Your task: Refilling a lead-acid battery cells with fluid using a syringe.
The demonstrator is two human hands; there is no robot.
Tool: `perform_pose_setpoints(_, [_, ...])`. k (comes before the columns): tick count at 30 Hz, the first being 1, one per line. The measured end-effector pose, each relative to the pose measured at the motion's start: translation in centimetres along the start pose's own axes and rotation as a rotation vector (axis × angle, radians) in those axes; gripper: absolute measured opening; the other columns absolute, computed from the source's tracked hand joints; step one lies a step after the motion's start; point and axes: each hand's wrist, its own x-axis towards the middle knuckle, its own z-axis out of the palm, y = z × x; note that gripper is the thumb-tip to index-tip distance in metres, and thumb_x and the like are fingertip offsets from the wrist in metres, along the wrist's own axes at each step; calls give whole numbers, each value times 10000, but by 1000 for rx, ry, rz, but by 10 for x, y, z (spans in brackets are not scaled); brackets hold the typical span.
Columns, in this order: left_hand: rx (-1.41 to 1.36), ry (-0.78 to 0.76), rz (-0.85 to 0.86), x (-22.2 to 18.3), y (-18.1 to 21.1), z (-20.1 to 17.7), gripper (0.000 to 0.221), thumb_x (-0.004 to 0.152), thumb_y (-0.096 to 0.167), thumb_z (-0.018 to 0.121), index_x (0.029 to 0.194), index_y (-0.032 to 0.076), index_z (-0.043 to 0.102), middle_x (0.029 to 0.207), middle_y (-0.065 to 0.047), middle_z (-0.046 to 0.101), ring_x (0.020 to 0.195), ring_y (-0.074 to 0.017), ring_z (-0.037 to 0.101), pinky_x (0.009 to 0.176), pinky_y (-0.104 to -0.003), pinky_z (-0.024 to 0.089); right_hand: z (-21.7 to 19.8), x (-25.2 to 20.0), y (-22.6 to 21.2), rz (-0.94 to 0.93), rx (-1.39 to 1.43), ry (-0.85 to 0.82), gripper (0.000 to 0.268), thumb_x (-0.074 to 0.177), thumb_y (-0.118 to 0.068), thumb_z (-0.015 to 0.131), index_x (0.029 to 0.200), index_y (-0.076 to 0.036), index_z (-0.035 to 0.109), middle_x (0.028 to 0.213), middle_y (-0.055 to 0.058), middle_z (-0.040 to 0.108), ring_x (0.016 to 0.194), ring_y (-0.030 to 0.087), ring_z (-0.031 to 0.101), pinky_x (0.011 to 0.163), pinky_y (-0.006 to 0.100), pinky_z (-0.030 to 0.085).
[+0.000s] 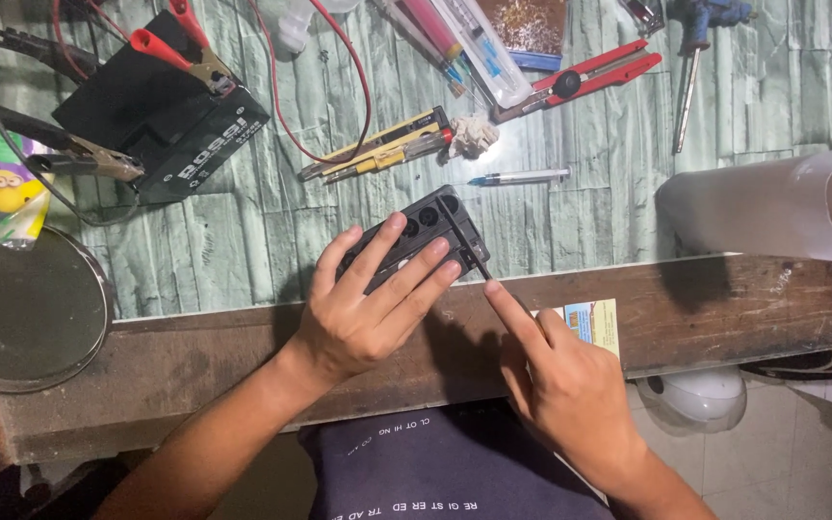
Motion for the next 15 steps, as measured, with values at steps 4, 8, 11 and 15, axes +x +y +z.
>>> perform_pose_setpoints(4, [-1, -18, -3, 4, 0, -2, 335, 1017, 224, 677, 1345, 183, 732, 1416, -2, 675, 1357, -325, 585, 1106, -502, 412, -3, -11, 4, 4, -2, 12, 779, 765, -117, 781, 1487, -170, 495, 809, 112, 546, 567, 310, 583, 510, 427, 482])
perform_pose_setpoints(8, [15, 6, -10, -1, 0, 1, 326, 1034, 219, 693, 1359, 218, 724, 1437, 31, 664, 1376, -297, 574, 1119, -485, 412, -1, -22, 8, 10, 16, 5, 770, 755, -111, 773, 1476, -175, 510, 786, 99, 546, 556, 293, 590, 511, 425, 486])
perform_pose_setpoints(11, [-7, -4, -10, 1, 1, -1, 340, 1013, 207, 698, 1352, 206, 728, 1428, 18, 668, 1368, -309, 578, 1108, -492, 412, -1, -29, 10, 35, 9, 4, 764, 755, -102, 773, 1470, -177, 514, 777, 97, 545, 542, 292, 583, 506, 425, 481])
perform_pose_setpoints(15, [11, 1, 1, 0, 1, 0, 338, 1027, 220, 700, 1364, 208, 721, 1433, 23, 662, 1371, -304, 575, 1116, -493, 410, -3, -44, 13, 11, 18, 18, 779, 733, -83, 766, 1464, -182, 515, 812, 96, 568, 548, 288, 586, 514, 414, 484])
